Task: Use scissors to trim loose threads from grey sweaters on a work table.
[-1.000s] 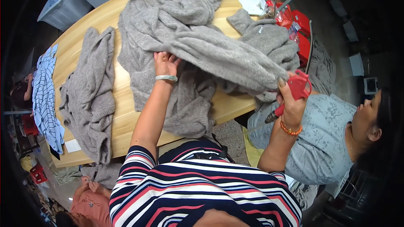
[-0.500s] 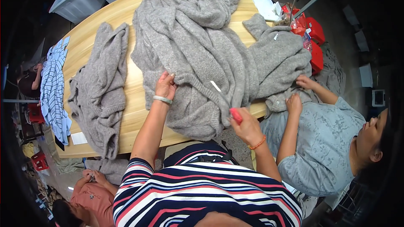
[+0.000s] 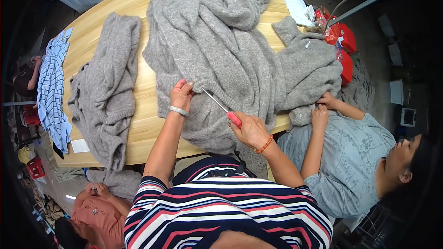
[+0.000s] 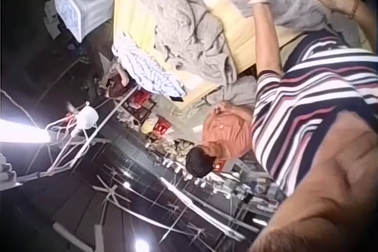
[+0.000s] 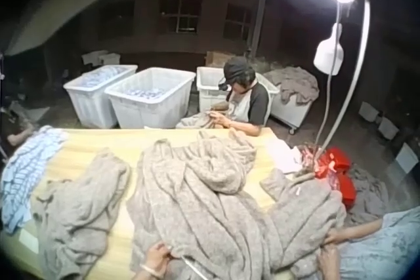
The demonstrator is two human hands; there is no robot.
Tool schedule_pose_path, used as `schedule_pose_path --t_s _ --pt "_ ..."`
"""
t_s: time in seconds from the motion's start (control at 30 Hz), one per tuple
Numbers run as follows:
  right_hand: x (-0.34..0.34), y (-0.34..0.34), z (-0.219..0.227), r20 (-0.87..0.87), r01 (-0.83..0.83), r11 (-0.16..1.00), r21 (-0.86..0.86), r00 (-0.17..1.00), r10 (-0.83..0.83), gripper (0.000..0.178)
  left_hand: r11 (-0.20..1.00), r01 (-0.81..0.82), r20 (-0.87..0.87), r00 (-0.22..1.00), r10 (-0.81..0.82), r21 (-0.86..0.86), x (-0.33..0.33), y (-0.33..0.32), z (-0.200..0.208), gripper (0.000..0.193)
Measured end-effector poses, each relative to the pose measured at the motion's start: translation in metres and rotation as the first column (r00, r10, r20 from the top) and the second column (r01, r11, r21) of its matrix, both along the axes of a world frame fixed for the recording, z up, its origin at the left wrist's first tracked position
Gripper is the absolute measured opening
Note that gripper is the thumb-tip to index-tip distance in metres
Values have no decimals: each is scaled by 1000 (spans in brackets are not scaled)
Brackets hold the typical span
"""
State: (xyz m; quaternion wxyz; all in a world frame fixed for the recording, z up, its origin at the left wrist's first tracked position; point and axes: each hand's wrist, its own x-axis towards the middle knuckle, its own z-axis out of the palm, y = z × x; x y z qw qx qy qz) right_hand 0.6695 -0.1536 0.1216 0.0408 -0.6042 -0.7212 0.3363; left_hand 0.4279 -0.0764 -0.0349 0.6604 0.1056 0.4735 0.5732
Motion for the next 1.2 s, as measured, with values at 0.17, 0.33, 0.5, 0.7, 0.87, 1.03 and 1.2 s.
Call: schedule_pose_path --t_s 0.17,0.33,0.5,0.7,0.87,1.03,1.2 --pt "-17 15 -7 -19 15 999 39 1000 -14 24 1000 -18 25 1000 18 -1 -10 26 9 19" --pt "-33 36 3 33 -22 999 -34 999 23 25 999 26 -84 996 -29 -38 -18 29 -8 14" --pt "-36 45 5 9 10 1000 -19 1000 -9 24 998 29 -59 998 -32 -50 -27 20 -1 23" --pt "-46 52 -4 -22 18 999 49 1000 -17 23 1000 13 60 998 -13 -6 -41 68 22 18" --pt "-61 67 -2 55 20 1000 3 998 -20 24 997 35 -95 995 -41 -66 -43 81 10 13" --pt "-65 73 -3 77 9 1000 -10 997 -8 23 997 41 -52 998 -45 -64 -49 71 3 17" --pt "-62 73 -6 22 -36 999 15 999 36 24 999 22 -21 1000 -22 -27 -56 69 2 18"
